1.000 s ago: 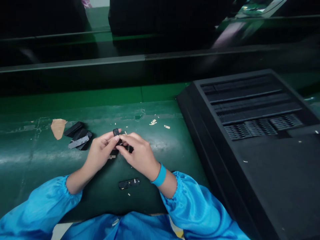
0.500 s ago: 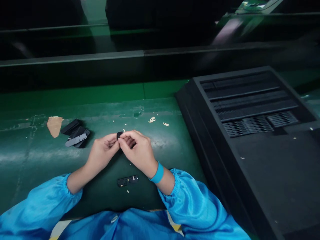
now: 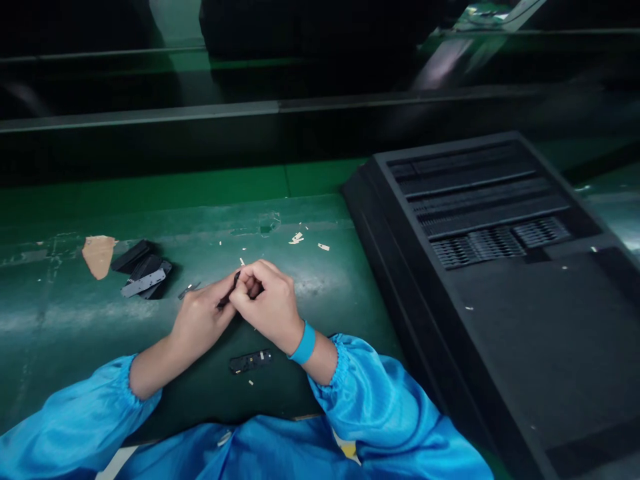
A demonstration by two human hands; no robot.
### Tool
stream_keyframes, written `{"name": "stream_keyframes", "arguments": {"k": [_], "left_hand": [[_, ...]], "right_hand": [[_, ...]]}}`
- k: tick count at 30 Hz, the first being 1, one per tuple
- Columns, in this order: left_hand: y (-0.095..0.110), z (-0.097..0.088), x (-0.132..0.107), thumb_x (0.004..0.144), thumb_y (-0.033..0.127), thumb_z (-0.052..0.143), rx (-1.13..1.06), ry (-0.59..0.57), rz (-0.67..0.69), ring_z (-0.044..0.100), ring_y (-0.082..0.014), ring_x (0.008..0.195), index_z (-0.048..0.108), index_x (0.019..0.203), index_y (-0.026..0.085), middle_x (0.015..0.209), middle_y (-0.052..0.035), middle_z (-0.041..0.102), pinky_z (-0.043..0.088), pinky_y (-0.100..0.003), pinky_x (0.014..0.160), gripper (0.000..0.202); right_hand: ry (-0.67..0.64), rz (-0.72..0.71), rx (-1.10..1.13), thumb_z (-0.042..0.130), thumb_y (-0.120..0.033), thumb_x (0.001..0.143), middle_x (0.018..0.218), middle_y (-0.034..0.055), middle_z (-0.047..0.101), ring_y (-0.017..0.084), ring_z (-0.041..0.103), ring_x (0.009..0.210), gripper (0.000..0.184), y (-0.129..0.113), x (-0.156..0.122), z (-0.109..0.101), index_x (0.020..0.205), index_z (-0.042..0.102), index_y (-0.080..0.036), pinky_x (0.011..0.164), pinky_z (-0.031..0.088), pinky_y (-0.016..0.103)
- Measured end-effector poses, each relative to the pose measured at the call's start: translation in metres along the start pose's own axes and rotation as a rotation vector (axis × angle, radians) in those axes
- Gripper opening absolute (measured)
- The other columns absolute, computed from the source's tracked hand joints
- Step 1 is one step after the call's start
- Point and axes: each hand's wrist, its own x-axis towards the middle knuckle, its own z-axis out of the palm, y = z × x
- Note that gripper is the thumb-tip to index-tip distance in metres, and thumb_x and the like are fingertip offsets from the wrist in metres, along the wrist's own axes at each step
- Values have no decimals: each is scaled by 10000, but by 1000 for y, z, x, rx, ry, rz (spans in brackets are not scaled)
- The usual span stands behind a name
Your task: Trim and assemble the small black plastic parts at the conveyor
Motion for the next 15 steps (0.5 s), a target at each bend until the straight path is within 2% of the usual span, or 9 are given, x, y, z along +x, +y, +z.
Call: {"name": "stream_keyframes", "arguments": {"k": [4, 7, 9, 11, 15], "left_hand": [[6, -1, 6, 919, 226, 610, -353, -48, -134, 775, -204, 863, 784, 1110, 243, 996, -33, 814, 604, -307, 843, 259], [5, 0, 9, 905, 292, 659, -559, -6, -249, 785, -218, 868, 784, 1058, 193, 969, -59, 817, 626, -319, 826, 221], [4, 1, 9, 892, 306, 676, -580, 18, -286, 789, -220, 834, 782, 1031, 174, 926, -68, 818, 635, -308, 779, 219], [3, 1, 8, 890, 305, 684, -556, 22, -280, 791, -219, 838, 779, 1017, 170, 930, -70, 819, 634, -294, 767, 208], [3, 1, 6, 906, 299, 674, -539, 22, -251, 796, -209, 852, 762, 1040, 163, 967, -67, 821, 638, -279, 782, 210]], "right_hand": [[-65, 107, 57, 580, -140, 725, 640, -43, 551, 109, 513, 554, 89, 4, 5, -3, 699, 583, -225, 542, 445, 244], [-156, 240, 255, 624, -250, 833, 674, -27, 614, 122, 597, 577, 41, 9, 9, -7, 811, 628, -216, 565, 511, 252], [-128, 268, 357, 657, -331, 878, 757, -9, 644, 129, 631, 618, 139, 13, 10, -7, 945, 650, -210, 583, 549, 263], [-87, 246, 364, 716, -368, 861, 845, 8, 640, 125, 628, 650, 220, 17, 10, -6, 1010, 679, -210, 589, 565, 263], [-165, 262, 419, 739, -418, 859, 879, 24, 659, 117, 637, 620, 220, 23, 11, -3, 931, 759, -211, 588, 594, 276]]}}
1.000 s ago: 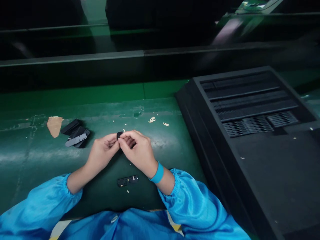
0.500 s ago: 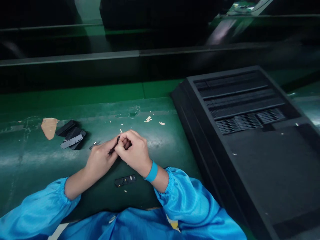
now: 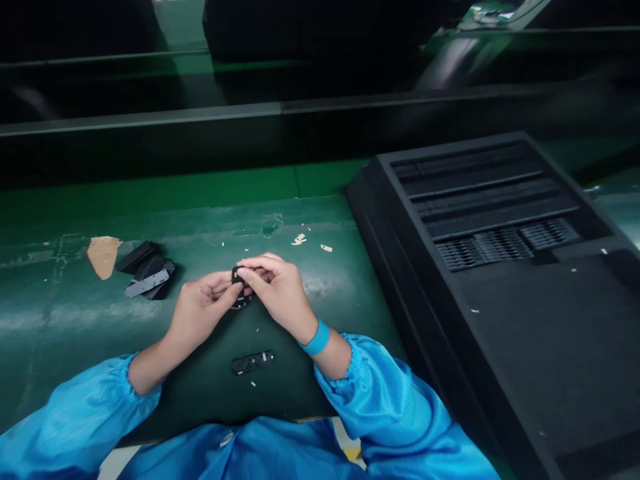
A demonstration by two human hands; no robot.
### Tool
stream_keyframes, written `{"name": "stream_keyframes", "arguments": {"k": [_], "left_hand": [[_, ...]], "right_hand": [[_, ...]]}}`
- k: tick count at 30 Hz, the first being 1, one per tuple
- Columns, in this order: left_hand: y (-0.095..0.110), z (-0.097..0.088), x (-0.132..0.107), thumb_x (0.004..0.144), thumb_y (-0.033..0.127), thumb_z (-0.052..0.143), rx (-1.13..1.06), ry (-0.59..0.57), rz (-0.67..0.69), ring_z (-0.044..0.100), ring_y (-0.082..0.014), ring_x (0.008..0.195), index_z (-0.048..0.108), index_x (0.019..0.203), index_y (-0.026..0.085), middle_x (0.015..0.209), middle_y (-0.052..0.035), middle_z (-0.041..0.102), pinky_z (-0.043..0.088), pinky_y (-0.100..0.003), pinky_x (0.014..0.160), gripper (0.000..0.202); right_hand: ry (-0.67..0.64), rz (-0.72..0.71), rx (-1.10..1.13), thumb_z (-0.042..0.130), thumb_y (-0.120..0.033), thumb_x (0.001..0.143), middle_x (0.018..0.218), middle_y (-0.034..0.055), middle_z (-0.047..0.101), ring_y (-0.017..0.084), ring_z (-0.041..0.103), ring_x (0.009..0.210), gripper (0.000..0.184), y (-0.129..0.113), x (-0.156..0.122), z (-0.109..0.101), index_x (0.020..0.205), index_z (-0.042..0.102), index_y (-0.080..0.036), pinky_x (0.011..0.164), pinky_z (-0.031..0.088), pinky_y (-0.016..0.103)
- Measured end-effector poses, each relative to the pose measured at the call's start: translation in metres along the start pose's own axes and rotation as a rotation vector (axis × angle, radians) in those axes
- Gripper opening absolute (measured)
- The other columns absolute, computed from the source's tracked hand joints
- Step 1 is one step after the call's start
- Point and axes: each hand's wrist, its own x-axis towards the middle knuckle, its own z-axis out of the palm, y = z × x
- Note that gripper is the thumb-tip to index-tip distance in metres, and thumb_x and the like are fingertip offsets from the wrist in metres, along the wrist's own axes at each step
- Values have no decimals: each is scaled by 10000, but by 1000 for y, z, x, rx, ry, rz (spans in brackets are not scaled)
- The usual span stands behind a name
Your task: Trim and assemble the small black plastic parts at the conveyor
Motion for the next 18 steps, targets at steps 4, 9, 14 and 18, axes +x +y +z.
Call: {"name": "stream_keyframes", "arguments": {"k": [4, 9, 14, 18], "left_hand": [[-1, -1, 0, 921, 256, 636, 82, 9, 57, 798, -201, 866, 756, 1066, 155, 999, -60, 823, 640, -274, 804, 213], [-2, -1, 1, 934, 232, 625, 184, 57, 131, 798, -185, 859, 751, 1098, 156, 995, -46, 824, 633, -245, 790, 221], [-1, -2, 0, 935, 176, 612, 430, 96, 261, 787, -169, 767, 770, 1053, 181, 932, -27, 826, 595, -220, 687, 198], [1, -3, -1, 935, 145, 607, 536, 109, 342, 767, -154, 711, 777, 1006, 181, 927, -30, 825, 555, -207, 643, 188]], "right_hand": [[46, -7, -36, 753, -379, 846, 873, 26, 686, 113, 637, 616, 194, -3, 1, -1, 931, 783, -208, 600, 586, 275], [111, 51, 92, 771, -384, 830, 762, -3, 685, 115, 630, 603, 240, -9, -3, 3, 972, 701, -204, 558, 551, 246], [50, 74, 49, 756, -380, 838, 676, -22, 639, 96, 580, 564, 211, -9, -8, 10, 810, 658, -194, 562, 512, 239], [32, 89, 53, 750, -383, 836, 659, -28, 635, 93, 572, 551, 216, -7, -7, 9, 801, 651, -195, 556, 500, 235]]}}
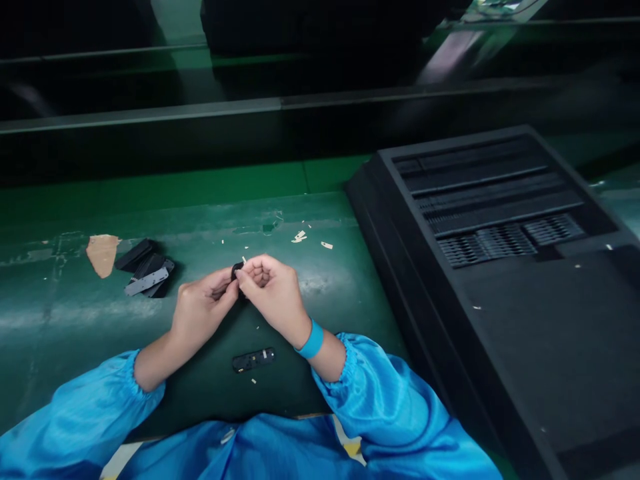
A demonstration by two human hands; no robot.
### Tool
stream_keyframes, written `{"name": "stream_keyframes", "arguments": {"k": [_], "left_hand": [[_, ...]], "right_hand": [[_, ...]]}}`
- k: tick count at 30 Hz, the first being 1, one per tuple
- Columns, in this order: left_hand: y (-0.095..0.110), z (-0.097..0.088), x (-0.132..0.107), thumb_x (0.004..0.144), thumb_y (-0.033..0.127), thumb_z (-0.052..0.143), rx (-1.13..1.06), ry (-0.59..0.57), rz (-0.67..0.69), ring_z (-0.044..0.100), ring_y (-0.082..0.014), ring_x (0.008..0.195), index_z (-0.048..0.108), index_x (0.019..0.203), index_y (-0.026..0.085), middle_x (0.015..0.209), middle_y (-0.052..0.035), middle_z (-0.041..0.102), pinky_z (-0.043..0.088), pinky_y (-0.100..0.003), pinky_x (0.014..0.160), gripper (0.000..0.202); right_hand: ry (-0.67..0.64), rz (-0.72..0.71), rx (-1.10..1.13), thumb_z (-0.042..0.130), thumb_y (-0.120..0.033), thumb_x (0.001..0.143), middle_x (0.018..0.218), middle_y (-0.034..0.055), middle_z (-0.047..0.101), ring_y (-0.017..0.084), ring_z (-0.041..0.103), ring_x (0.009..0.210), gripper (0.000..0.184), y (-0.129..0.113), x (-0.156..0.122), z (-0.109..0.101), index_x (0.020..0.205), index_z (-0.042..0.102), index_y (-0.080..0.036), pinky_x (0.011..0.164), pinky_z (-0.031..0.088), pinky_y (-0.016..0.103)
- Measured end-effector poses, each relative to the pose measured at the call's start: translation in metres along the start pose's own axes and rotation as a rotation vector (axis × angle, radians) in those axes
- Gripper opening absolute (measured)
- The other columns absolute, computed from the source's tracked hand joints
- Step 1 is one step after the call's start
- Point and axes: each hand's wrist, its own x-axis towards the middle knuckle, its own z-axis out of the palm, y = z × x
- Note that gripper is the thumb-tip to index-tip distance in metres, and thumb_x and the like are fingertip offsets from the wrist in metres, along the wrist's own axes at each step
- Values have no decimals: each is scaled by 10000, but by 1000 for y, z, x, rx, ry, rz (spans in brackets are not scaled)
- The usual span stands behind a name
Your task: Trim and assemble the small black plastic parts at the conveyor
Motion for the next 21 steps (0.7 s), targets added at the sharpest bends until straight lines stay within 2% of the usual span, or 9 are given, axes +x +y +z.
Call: {"name": "stream_keyframes", "arguments": {"k": [5, 11, 21], "left_hand": [[0, -1, 2, 934, 147, 615, 12, 13, 29, 735, -137, 633, 780, 960, 181, 856, -19, 817, 519, -196, 589, 170], [0, -1, 3, 939, 164, 611, -119, -39, -69, 756, -144, 690, 769, 1025, 185, 861, -6, 814, 552, -198, 643, 181], [1, -2, 4, 939, 162, 606, -53, -31, -46, 727, -131, 651, 764, 984, 183, 813, 0, 801, 504, -189, 608, 166]], "right_hand": [[-21, 17, 37, 758, -419, 841, 652, -24, 638, 99, 596, 563, 251, 1, 3, -2, 811, 661, -189, 565, 512, 233], [-17, 18, 29, 754, -481, 839, 654, -22, 635, 106, 601, 564, 305, 0, 3, -1, 816, 658, -193, 565, 518, 241], [3, 33, 24, 760, -472, 828, 657, -19, 646, 105, 592, 561, 296, 4, 4, -1, 804, 665, -192, 560, 514, 240]]}}
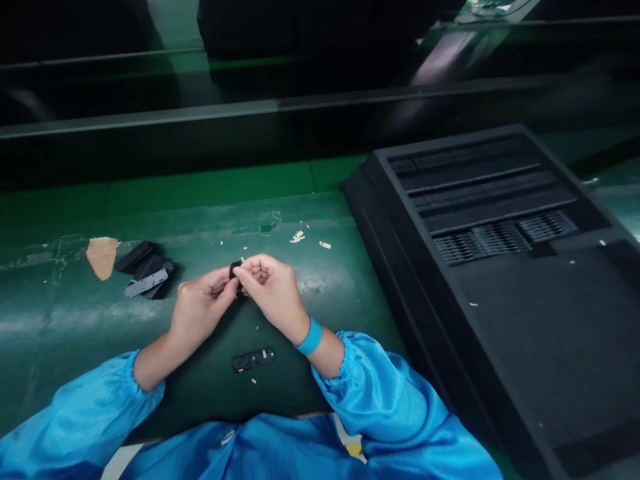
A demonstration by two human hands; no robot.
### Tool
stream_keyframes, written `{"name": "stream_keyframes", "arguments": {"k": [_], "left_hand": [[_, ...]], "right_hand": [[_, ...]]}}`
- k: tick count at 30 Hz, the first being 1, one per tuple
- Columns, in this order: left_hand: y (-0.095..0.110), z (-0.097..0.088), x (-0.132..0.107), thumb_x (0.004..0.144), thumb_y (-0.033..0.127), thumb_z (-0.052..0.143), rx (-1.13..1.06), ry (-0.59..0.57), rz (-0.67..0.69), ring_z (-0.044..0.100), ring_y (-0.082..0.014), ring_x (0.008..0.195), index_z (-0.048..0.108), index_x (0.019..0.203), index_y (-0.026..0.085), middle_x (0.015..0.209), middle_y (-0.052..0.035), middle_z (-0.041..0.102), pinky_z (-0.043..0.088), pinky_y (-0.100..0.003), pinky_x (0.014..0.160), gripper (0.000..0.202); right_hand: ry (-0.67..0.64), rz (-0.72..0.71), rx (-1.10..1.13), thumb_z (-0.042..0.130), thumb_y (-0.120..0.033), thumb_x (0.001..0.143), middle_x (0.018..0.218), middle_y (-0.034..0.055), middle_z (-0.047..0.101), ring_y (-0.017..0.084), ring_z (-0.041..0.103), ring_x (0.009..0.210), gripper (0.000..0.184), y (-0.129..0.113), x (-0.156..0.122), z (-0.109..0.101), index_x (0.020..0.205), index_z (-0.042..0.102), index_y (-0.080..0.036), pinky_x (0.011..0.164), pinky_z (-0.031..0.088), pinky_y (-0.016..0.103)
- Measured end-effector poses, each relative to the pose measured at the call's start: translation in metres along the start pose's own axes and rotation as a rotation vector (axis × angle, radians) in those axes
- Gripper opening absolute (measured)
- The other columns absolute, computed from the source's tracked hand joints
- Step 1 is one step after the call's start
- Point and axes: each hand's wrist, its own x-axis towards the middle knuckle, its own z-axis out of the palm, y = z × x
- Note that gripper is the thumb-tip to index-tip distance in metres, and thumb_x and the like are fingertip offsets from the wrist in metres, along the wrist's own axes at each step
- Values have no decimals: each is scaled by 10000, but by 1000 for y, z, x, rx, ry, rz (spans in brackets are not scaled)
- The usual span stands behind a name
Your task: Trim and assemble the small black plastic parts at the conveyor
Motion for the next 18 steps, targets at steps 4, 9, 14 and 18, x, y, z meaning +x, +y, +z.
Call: {"name": "stream_keyframes", "arguments": {"k": [4, 9, 14, 18], "left_hand": [[-1, 0, -1, 952, 167, 600, 42, -7, 27, 684, -110, 597, 761, 990, 177, 753, 13, 773, 464, -185, 585, 166], [-1, -1, -2, 969, 197, 575, 91, 12, 67, 611, -99, 533, 765, 1003, 172, 678, 24, 723, 431, -189, 551, 194], [0, -2, -2, 981, 218, 560, 97, 3, 64, 629, -109, 554, 772, 1064, 173, 731, 8, 756, 455, -194, 574, 232], [-1, -3, -2, 985, 230, 557, 95, -9, 61, 616, -106, 536, 778, 1022, 181, 705, 15, 740, 448, -196, 569, 229]], "right_hand": [[-14, 13, 19, 754, -463, 833, 648, -20, 645, 103, 591, 559, 291, -3, 0, 0, 801, 661, -189, 564, 516, 241], [-53, 5, 23, 745, -507, 837, 623, -27, 626, 109, 591, 550, 334, -7, 0, -1, 785, 635, -196, 571, 535, 255], [-89, 9, 45, 744, -552, 838, 643, -27, 624, 111, 596, 559, 371, -6, 0, -1, 803, 626, -201, 590, 547, 266], [-86, 15, 49, 752, -560, 830, 630, -34, 615, 110, 594, 558, 377, -5, 0, -1, 805, 623, -206, 589, 546, 262]]}}
